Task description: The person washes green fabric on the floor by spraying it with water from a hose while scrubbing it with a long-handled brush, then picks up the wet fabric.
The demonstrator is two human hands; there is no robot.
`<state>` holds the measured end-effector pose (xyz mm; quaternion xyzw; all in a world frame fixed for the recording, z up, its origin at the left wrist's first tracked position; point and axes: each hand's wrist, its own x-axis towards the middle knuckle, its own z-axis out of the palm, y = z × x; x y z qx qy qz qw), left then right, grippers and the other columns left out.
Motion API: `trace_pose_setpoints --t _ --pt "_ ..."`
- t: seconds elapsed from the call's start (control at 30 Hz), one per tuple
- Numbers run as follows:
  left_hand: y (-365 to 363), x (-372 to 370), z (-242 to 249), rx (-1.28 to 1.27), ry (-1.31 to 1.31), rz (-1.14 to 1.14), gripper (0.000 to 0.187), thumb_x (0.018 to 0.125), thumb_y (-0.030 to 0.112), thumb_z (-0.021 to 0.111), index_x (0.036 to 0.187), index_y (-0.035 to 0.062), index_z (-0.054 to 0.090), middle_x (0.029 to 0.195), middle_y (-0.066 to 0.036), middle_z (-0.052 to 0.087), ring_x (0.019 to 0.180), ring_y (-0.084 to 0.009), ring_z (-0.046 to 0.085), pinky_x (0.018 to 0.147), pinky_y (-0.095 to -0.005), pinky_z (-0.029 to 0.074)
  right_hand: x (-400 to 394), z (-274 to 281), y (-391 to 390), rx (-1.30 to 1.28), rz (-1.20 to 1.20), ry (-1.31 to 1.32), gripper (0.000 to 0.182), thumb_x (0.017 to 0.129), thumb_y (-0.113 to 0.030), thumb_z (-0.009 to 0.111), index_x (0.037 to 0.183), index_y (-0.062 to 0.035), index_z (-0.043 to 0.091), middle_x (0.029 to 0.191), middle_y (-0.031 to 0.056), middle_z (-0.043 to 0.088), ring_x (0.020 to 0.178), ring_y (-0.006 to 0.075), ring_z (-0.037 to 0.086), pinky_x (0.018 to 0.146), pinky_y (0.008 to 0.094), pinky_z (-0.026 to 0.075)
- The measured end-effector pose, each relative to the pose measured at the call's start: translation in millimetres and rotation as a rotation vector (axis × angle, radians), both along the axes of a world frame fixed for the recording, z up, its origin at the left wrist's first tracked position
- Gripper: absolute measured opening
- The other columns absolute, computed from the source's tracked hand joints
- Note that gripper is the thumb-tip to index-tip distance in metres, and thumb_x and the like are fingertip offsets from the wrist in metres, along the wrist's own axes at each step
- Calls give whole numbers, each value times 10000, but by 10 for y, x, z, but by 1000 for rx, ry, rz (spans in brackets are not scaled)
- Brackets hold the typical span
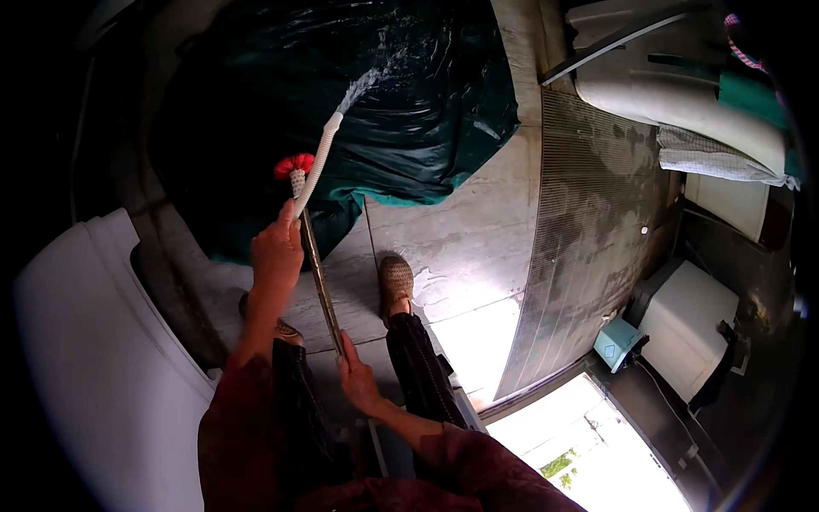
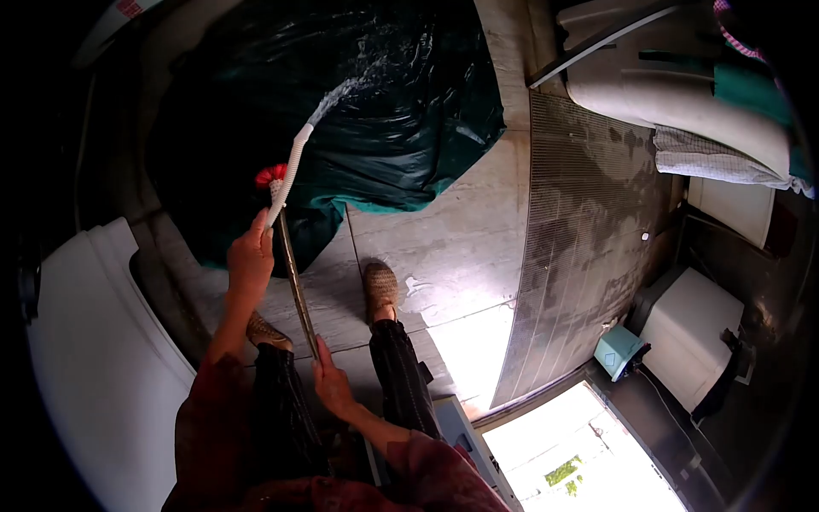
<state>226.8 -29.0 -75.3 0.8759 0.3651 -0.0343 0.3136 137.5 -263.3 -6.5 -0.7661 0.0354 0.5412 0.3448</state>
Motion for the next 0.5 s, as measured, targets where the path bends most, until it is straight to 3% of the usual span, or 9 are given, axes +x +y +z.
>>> trace_pose_setpoints --t 0.17,0.27,0.33,0.5 --pt "165 -118 64 -50 91 80 341 869 129 516 1208 90 516 794 -175 624 698 -331 614 610 -416 483 -69 -35 -14 -25 -16 -15 514 930 -201 391 1407 -148 204 609 158 486 549 276 529 557 383 415" --pt "58 8 88 -52 51 -173 349 861 134 521 1206 85 501 780 -164 627 684 -327 612 609 -421 483 17 5 17 -21 28 23 514 932 -194 392 1408 -149 206 616 142 489 559 242 524 562 372 418" --pt "-33 76 101 -68 61 -205 345 865 140 522 1203 75 490 783 -166 631 686 -331 617 610 -422 488 12 -16 -6 -6 25 30 514 933 -193 393 1409 -146 204 616 132 488 559 229 520 561 366 418" --pt "136 8 43 -52 13 46 336 875 147 517 1200 66 486 788 -175 635 702 -343 624 614 -423 493 -1 -6 5 -20 29 24 516 936 -193 387 1413 -139 195 611 114 482 555 201 509 555 344 416"
